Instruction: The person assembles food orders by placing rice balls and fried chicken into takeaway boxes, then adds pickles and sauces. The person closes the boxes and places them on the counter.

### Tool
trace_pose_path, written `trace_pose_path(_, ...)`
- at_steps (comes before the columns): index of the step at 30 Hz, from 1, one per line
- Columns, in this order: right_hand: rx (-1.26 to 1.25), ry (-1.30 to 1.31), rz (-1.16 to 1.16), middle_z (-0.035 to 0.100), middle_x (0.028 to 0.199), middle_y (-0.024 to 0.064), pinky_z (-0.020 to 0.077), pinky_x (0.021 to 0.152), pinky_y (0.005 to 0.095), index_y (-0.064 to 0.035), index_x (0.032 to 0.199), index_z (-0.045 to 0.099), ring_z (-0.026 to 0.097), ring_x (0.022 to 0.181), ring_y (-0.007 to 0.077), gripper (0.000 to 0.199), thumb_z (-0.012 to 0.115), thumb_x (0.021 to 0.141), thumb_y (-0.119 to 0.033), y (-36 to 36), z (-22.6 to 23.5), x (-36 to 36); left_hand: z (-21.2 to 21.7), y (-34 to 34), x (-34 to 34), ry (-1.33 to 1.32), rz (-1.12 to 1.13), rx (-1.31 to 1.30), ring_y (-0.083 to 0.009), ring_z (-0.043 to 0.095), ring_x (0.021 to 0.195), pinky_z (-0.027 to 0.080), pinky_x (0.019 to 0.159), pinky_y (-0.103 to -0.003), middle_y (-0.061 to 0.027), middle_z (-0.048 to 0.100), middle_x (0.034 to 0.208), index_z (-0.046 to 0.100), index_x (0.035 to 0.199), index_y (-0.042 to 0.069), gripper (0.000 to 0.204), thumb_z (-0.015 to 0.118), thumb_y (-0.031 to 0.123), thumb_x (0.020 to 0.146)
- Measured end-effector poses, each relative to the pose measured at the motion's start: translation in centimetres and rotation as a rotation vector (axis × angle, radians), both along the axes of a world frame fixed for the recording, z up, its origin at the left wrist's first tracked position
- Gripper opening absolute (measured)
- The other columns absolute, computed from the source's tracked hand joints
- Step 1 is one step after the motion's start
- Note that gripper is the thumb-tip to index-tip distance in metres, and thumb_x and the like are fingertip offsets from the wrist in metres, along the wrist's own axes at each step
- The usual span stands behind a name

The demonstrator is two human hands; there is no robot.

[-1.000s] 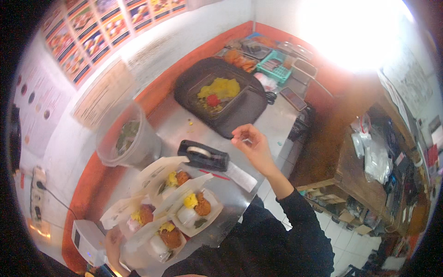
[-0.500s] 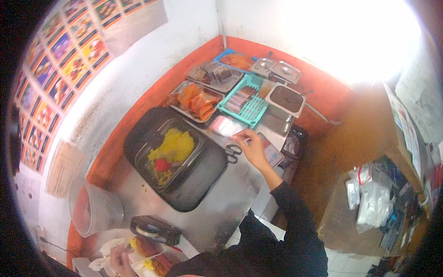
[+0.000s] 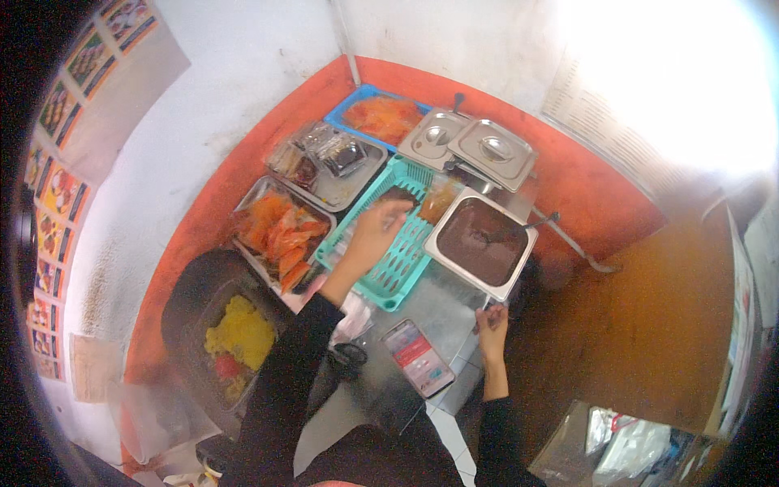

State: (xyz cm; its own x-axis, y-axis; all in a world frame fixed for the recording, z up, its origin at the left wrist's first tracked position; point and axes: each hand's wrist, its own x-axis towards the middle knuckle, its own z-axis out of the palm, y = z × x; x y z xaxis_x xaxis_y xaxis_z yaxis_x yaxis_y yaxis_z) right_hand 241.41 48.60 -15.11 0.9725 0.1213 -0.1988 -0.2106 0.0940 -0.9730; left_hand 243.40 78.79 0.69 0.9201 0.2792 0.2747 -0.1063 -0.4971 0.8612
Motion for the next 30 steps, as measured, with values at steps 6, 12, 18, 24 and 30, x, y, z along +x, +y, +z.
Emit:
trace_pose_path(6,0.002,0.012,-0.002,0.047,0.075,-0.0024,0.0409,0.049,0.0230,-0.0089,0.107,0.043,0.046,0.059,0.0067,0.028,0.063,0.088,-0.006,-0.2,1.3,0.2,-9.4,-1.0,12.2,0.005,0.150,0.042,-0.0265,0.066,0.096,0.051,0.083,-0.035,-0.0176,0.065,0.111,0.061,0.114,-0.003,0.033,0.065,0.008,0.083)
trace_pose_path(12,-0.084,0.009,0.000,0.047,0.075,-0.0016,0.0395,0.051,0.0222,-0.0093,0.094,0.041,0.045,0.060,0.0065,0.018,0.058,0.092,-0.007,0.1,1.4,0.3,-9.5,-1.8,12.8,0.017,0.182,-0.233,-0.0223,0.067,0.089,0.052,0.078,-0.032,-0.0133,0.068,0.099,0.064,0.099,-0.001,0.022,0.071,0.008,0.079)
trace_pose_path(18,-0.111,0.089,-0.014,0.047,0.084,-0.0037,0.0376,0.067,0.0217,-0.0042,0.108,0.048,0.043,0.076,0.0047,0.023,0.061,0.091,-0.011,-0.2,0.6,-0.3,-10.0,-1.0,12.9,-0.033,0.195,-0.279,-0.0222,0.068,0.086,0.052,0.076,-0.032,-0.0122,0.068,0.090,0.063,0.089,0.001,0.015,0.072,0.004,0.077)
trace_pose_path(24,-0.138,0.020,-0.041,0.045,0.082,-0.0039,0.0365,0.063,0.0219,-0.0065,0.097,0.048,0.042,0.073,0.0050,0.016,0.061,0.091,-0.012,0.5,1.4,-0.5,-11.4,-1.0,13.1,-0.098,0.163,-0.305,-0.0223,0.068,0.086,0.052,0.079,-0.033,-0.0133,0.068,0.090,0.060,0.086,0.000,0.016,0.072,0.004,0.076)
trace_pose_path(30,-0.137,0.031,-0.053,0.044,0.081,-0.0045,0.0355,0.064,0.0212,-0.0076,0.092,0.046,0.041,0.072,0.0053,0.014,0.060,0.091,-0.009,0.5,1.2,-0.5,-10.7,-1.5,12.8,-0.092,0.176,-0.352,-0.0213,0.069,0.084,0.053,0.076,-0.032,-0.0123,0.069,0.086,0.059,0.089,0.001,0.021,0.073,0.003,0.075)
